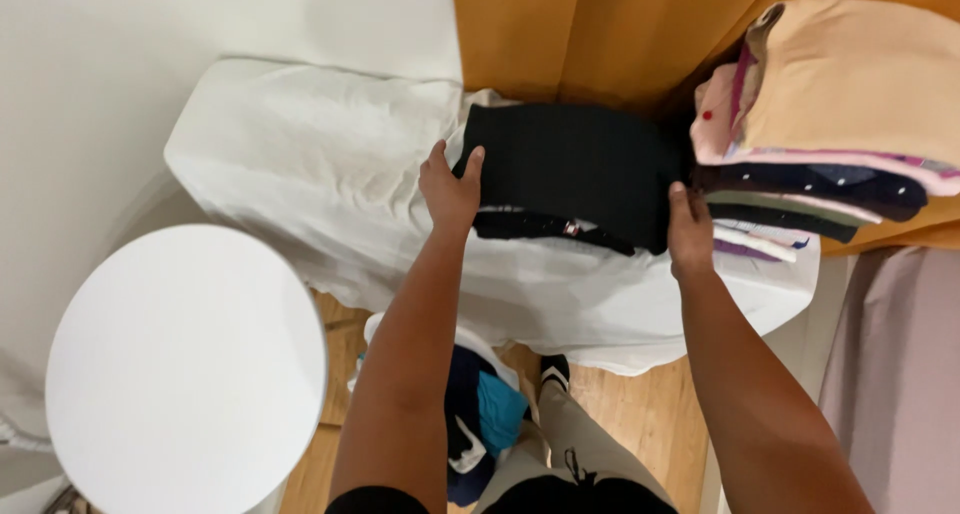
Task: The person folds a black t-shirt, a white t-shirt, and a dark blue t-shirt on a small white round table. Each item is smoothed out, folded into a compact rectangle, and then placed onto a pile on a nearby chair.
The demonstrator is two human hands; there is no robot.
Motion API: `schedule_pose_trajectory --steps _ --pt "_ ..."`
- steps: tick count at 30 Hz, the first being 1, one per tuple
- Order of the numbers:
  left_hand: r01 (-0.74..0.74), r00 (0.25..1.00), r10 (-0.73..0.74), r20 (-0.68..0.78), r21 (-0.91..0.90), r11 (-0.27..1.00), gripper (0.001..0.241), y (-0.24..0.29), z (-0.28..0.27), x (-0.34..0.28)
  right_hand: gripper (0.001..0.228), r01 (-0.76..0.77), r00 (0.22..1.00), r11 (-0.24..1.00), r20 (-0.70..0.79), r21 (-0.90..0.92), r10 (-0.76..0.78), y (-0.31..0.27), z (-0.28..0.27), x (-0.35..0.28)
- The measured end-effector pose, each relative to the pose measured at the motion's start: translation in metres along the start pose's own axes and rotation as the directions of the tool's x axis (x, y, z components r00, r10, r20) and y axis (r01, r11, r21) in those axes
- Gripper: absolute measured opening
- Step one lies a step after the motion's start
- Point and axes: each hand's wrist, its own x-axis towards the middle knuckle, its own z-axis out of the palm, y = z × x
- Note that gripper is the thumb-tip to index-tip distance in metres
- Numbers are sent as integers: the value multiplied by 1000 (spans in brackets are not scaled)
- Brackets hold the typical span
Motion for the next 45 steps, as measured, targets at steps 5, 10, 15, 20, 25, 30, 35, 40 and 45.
schedule_pose_trajectory --steps 5,10,15,20,25,30,35,40,45 --pt "-33 999 34 14 -90 995 62 -16 -58 -46 68 -45 991 999 -125 10 46 2 -11 -59" --pt "159 980 -137 142 -158 975 53 -50 -119 -113 54 95 979 985 -163 -143 -118 19 8 -135" --pt "96 989 -71 127 -202 975 38 -111 -140 -172 43 380 922 906 -2 -189 -387 22 50 -196" --pt "105 980 -71 185 -183 977 34 -121 -173 -221 39 427 902 893 146 -144 -407 10 83 -267" --pt "103 968 -58 244 -178 979 32 -134 -180 -271 37 522 839 829 293 -200 -458 12 91 -331" --pt "75 971 -25 237 -203 976 31 -140 -190 -329 39 495 824 848 414 -190 -388 27 82 -383" --pt "57 960 -5 279 -180 982 29 -156 -218 -401 39 483 808 859 464 -171 -363 51 57 -442" --pt "95 955 -37 293 -187 978 27 -187 -243 -494 39 469 802 866 494 -173 -336 84 41 -492" --pt "174 926 -144 349 -58 983 26 -220 -270 -557 39 493 761 851 566 -183 -319 139 49 -516"
